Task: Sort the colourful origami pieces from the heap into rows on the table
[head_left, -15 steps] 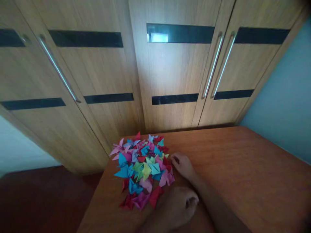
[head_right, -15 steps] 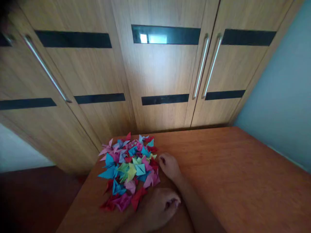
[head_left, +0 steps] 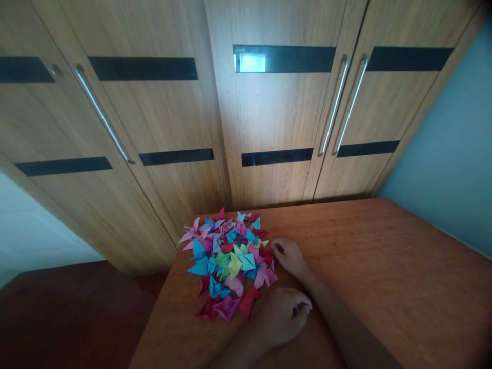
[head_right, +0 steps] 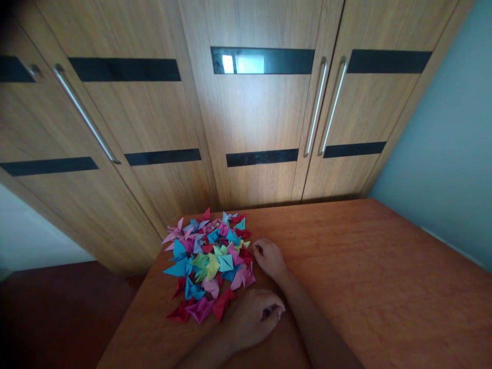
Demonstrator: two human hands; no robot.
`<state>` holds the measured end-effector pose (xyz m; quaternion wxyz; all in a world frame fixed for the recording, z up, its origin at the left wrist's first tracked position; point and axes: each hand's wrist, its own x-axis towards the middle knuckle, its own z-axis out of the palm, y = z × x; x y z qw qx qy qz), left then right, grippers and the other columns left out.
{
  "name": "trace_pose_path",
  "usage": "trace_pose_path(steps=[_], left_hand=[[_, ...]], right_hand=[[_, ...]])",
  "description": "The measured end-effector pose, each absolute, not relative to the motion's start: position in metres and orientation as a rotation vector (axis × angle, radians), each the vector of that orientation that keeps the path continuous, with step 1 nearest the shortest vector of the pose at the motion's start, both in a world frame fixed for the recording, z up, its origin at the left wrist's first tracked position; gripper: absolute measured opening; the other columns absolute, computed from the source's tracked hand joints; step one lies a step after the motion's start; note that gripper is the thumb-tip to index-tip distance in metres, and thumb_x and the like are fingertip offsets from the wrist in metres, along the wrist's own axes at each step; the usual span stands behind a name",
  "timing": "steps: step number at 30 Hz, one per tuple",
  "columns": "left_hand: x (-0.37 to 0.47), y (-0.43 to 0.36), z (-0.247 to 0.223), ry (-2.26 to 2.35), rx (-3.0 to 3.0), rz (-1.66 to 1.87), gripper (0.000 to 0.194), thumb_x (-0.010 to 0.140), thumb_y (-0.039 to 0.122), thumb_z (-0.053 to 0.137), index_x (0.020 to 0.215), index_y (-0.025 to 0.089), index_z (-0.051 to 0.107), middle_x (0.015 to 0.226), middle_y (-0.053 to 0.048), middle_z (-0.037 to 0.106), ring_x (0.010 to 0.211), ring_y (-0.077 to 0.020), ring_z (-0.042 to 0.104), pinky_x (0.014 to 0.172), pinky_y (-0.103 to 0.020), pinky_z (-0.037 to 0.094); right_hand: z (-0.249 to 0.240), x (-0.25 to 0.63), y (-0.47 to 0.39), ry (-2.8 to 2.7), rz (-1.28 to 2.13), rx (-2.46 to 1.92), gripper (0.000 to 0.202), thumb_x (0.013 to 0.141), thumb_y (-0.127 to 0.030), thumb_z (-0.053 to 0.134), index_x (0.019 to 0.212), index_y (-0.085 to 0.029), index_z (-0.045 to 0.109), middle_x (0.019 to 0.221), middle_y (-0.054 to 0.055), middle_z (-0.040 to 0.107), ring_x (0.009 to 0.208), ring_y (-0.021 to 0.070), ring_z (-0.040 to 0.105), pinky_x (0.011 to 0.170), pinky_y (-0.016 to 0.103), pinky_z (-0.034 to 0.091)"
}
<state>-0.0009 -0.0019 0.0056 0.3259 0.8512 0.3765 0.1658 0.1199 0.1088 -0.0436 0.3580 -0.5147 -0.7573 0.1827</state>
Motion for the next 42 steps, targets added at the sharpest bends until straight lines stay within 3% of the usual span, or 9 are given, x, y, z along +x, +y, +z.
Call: trace_pose_path(steps=[42], left_hand=[[-0.0022, -0.0014, 0.001, 0.953, 2.275, 0.407, 0.025, 0.083, 0.013, 0.043, 0.091, 0.023, 0.064, 0.09, 0.001, 0.064, 0.079, -0.0125, 0.058, 0.065, -0.02, 0.04]], right_hand=[[-0.041, 0.1195, 0.1099, -1.928, 0.496, -1.338, 0.019, 0.081, -0.018, 0.045, 0.077, -0.019, 0.063, 0.078, 0.003, 0.064, 0.073, 0.0147, 0.056, 0.071, 0.024, 0.041]])
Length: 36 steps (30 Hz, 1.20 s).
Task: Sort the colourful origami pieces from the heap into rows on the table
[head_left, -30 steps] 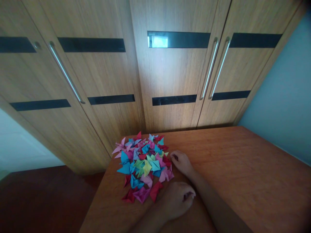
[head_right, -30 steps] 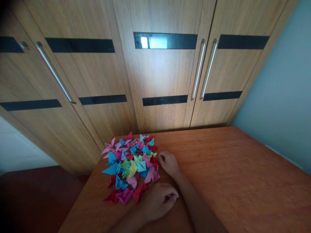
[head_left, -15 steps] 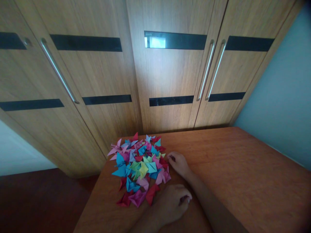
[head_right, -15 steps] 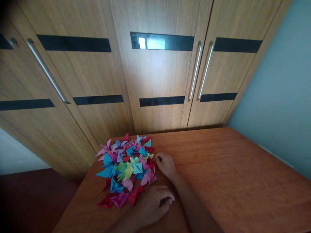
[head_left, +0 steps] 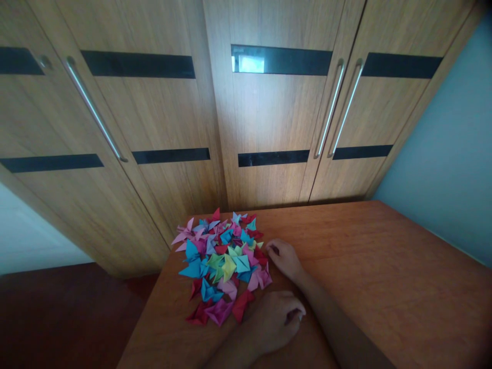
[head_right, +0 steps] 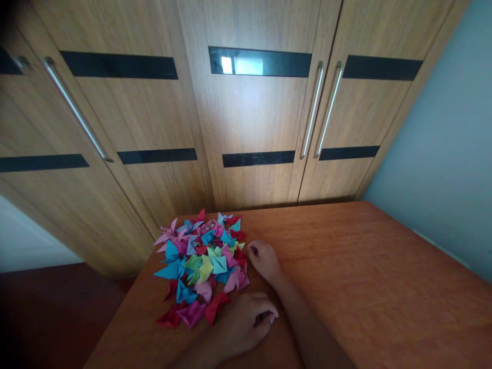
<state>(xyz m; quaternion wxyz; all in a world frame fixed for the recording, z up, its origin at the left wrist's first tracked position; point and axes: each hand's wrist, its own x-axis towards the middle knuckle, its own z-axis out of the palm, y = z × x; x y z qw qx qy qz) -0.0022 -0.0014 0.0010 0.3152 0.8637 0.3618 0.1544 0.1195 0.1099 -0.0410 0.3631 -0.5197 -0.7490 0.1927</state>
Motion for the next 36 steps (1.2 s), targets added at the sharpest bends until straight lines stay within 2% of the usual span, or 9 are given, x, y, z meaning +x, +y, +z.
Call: trace_pose_path(steps=[8, 27, 32, 36], left_hand=[[-0.002, -0.001, 0.001, 0.921, 2.274, 0.433, 0.026, 0.082, 0.012, 0.043, 0.091, 0.022, 0.065, 0.091, 0.0, 0.065, 0.079, -0.0128, 0.058, 0.07, -0.021, 0.041], [-0.007, -0.003, 0.013, 0.956, 2.346, 0.458, 0.024, 0.085, 0.014, 0.043, 0.093, 0.024, 0.062, 0.088, 0.001, 0.063, 0.076, -0.0117, 0.057, 0.065, -0.019, 0.041], [-0.026, 0.005, 0.028, 1.219, 2.442, 0.545, 0.026, 0.087, 0.016, 0.039, 0.101, 0.024, 0.059, 0.095, -0.003, 0.062, 0.085, -0.0158, 0.057, 0.073, -0.024, 0.043], [-0.041, 0.011, 0.031, 1.492, 2.462, 0.447, 0.025, 0.089, 0.023, 0.038, 0.104, 0.024, 0.058, 0.107, -0.006, 0.059, 0.09, -0.0192, 0.058, 0.08, -0.03, 0.044]], right_hand=[[-0.041, 0.119, 0.109, -1.931, 0.495, -1.324, 0.02, 0.082, -0.019, 0.043, 0.076, -0.019, 0.063, 0.078, 0.003, 0.064, 0.074, 0.0148, 0.056, 0.069, 0.024, 0.04], [-0.039, 0.12, 0.107, -1.907, 0.484, -1.338, 0.019, 0.081, -0.019, 0.044, 0.076, -0.019, 0.062, 0.078, 0.003, 0.063, 0.074, 0.0154, 0.056, 0.07, 0.025, 0.041], [-0.042, 0.123, 0.099, -1.84, 0.452, -1.328, 0.018, 0.081, -0.018, 0.043, 0.078, -0.019, 0.061, 0.079, 0.004, 0.064, 0.073, 0.0156, 0.056, 0.069, 0.025, 0.042], [-0.043, 0.125, 0.094, -1.823, 0.459, -1.342, 0.018, 0.08, -0.017, 0.044, 0.077, -0.02, 0.062, 0.079, 0.004, 0.064, 0.074, 0.0157, 0.057, 0.07, 0.025, 0.043]])
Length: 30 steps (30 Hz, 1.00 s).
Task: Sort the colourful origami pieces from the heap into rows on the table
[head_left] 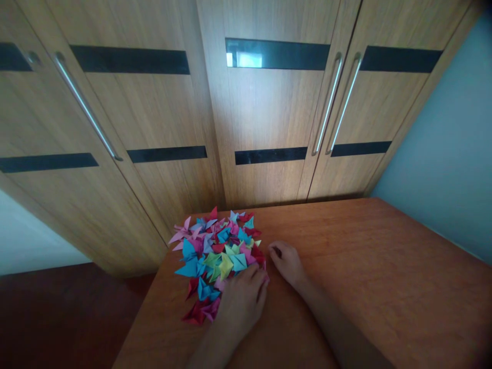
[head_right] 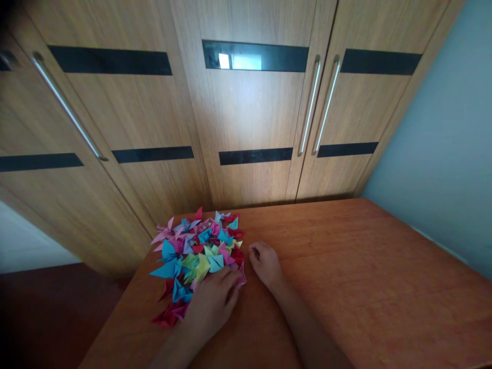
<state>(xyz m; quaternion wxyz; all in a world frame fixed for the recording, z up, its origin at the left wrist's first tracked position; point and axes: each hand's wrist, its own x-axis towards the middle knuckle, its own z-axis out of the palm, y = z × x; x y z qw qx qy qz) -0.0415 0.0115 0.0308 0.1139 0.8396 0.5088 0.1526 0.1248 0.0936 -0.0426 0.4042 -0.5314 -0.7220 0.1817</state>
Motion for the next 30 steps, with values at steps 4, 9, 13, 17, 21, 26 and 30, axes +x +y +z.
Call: trace_pose_path(steps=[4, 9, 13, 17, 21, 26, 30], left_hand=[[-0.0477, 0.0127, 0.029, 1.567, 2.48, 0.311, 0.023, 0.087, 0.028, 0.044, 0.106, 0.025, 0.057, 0.11, -0.006, 0.058, 0.091, -0.0212, 0.058, 0.081, -0.034, 0.043], [-0.0487, 0.0118, 0.0284, 1.548, 2.483, 0.268, 0.019, 0.082, 0.026, 0.05, 0.1, 0.026, 0.058, 0.104, -0.004, 0.06, 0.092, -0.0221, 0.057, 0.081, -0.035, 0.041], [-0.049, 0.0119, 0.0283, 1.48, 2.482, 0.284, 0.025, 0.08, 0.02, 0.051, 0.103, 0.028, 0.057, 0.104, -0.002, 0.06, 0.096, -0.0213, 0.056, 0.082, -0.033, 0.04], [-0.0479, 0.0129, 0.0284, 1.472, 2.492, 0.262, 0.024, 0.082, 0.017, 0.047, 0.101, 0.027, 0.058, 0.103, -0.002, 0.06, 0.094, -0.0203, 0.057, 0.079, -0.032, 0.041], [-0.0463, 0.0138, 0.0285, 1.464, 2.508, 0.222, 0.019, 0.083, 0.017, 0.045, 0.094, 0.025, 0.059, 0.1, -0.003, 0.061, 0.092, -0.0199, 0.058, 0.073, -0.029, 0.042], [-0.0453, 0.0143, 0.0274, 1.472, 2.503, 0.25, 0.021, 0.083, 0.018, 0.046, 0.099, 0.026, 0.058, 0.104, -0.002, 0.061, 0.091, -0.0194, 0.059, 0.075, -0.03, 0.044], [-0.0454, 0.0146, 0.0254, 1.48, 2.521, 0.258, 0.018, 0.085, 0.02, 0.045, 0.096, 0.025, 0.059, 0.099, -0.002, 0.063, 0.09, -0.0192, 0.059, 0.075, -0.03, 0.045]], right_hand=[[-0.0416, 0.1255, 0.093, -1.808, 0.468, -1.352, 0.019, 0.08, -0.017, 0.044, 0.078, -0.02, 0.062, 0.079, 0.004, 0.065, 0.073, 0.0158, 0.058, 0.069, 0.025, 0.043], [-0.0396, 0.1263, 0.0937, -1.783, 0.484, -1.35, 0.019, 0.08, -0.019, 0.044, 0.079, -0.021, 0.063, 0.079, 0.004, 0.065, 0.073, 0.0159, 0.058, 0.069, 0.025, 0.043], [-0.0389, 0.1263, 0.0933, -1.808, 0.497, -1.368, 0.019, 0.081, -0.02, 0.043, 0.077, -0.02, 0.062, 0.078, 0.004, 0.065, 0.071, 0.016, 0.057, 0.068, 0.026, 0.042], [-0.039, 0.1259, 0.0929, -1.83, 0.506, -1.364, 0.019, 0.08, -0.02, 0.043, 0.076, -0.02, 0.062, 0.077, 0.003, 0.064, 0.071, 0.0157, 0.056, 0.067, 0.025, 0.041], [-0.04, 0.1258, 0.0928, -1.844, 0.499, -1.369, 0.019, 0.08, -0.02, 0.044, 0.076, -0.02, 0.062, 0.076, 0.003, 0.063, 0.07, 0.0151, 0.056, 0.066, 0.025, 0.04], [-0.0411, 0.126, 0.0933, -1.854, 0.496, -1.371, 0.019, 0.081, -0.02, 0.044, 0.077, -0.02, 0.063, 0.077, 0.003, 0.064, 0.071, 0.0147, 0.056, 0.067, 0.024, 0.04], [-0.0409, 0.1261, 0.0935, -1.866, 0.486, -1.367, 0.019, 0.082, -0.02, 0.045, 0.077, -0.019, 0.063, 0.077, 0.003, 0.064, 0.072, 0.0144, 0.056, 0.068, 0.024, 0.04]])
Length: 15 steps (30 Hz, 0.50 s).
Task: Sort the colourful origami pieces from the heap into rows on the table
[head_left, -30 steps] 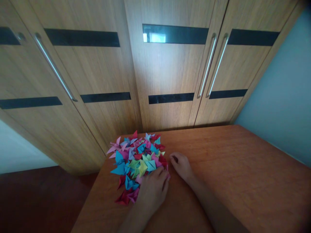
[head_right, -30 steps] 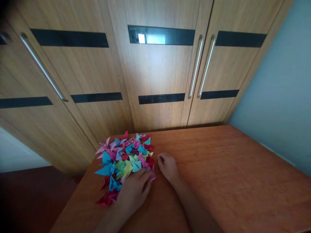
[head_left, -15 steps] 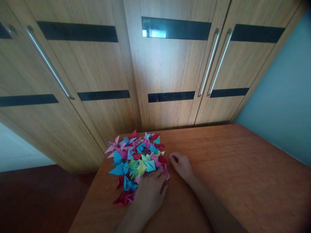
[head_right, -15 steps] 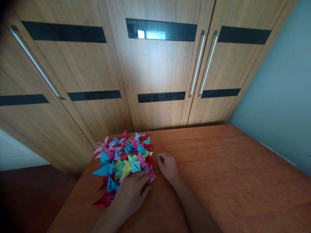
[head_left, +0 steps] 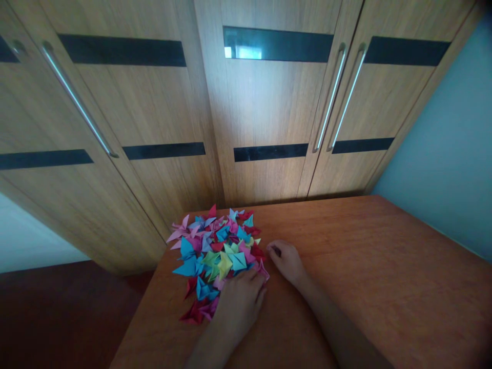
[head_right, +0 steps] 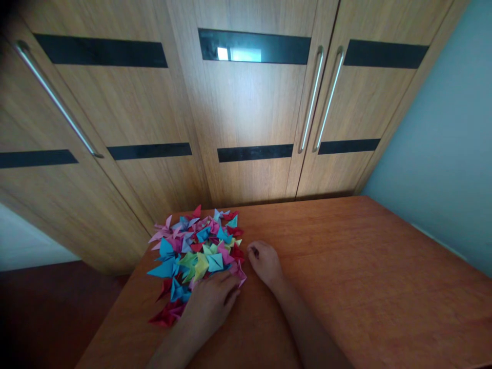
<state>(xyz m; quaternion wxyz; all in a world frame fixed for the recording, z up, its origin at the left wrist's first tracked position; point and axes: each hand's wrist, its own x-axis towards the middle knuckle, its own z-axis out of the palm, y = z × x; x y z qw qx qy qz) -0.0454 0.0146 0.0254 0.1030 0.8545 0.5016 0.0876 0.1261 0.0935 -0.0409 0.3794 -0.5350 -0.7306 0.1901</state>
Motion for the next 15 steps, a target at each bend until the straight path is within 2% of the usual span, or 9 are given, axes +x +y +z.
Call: trace_pose_path(steps=[10, 15], left_hand=[[-0.0449, 0.0143, 0.0231, 1.446, 2.572, 0.355, 0.019, 0.088, 0.019, 0.043, 0.089, 0.023, 0.062, 0.092, -0.002, 0.064, 0.086, -0.0185, 0.06, 0.072, -0.029, 0.046], [-0.0464, 0.0124, 0.0204, 1.384, 2.553, 0.585, 0.02, 0.088, 0.02, 0.044, 0.089, 0.023, 0.063, 0.09, -0.004, 0.065, 0.081, -0.0164, 0.061, 0.072, -0.027, 0.047]], right_hand=[[-0.0373, 0.1253, 0.092, -1.868, 0.485, -1.393, 0.02, 0.082, -0.02, 0.043, 0.076, -0.019, 0.063, 0.077, 0.003, 0.063, 0.072, 0.0143, 0.056, 0.068, 0.023, 0.04], [-0.0368, 0.1251, 0.0912, -1.866, 0.488, -1.397, 0.02, 0.082, -0.02, 0.044, 0.077, -0.019, 0.064, 0.077, 0.003, 0.064, 0.071, 0.0139, 0.056, 0.067, 0.023, 0.04]])
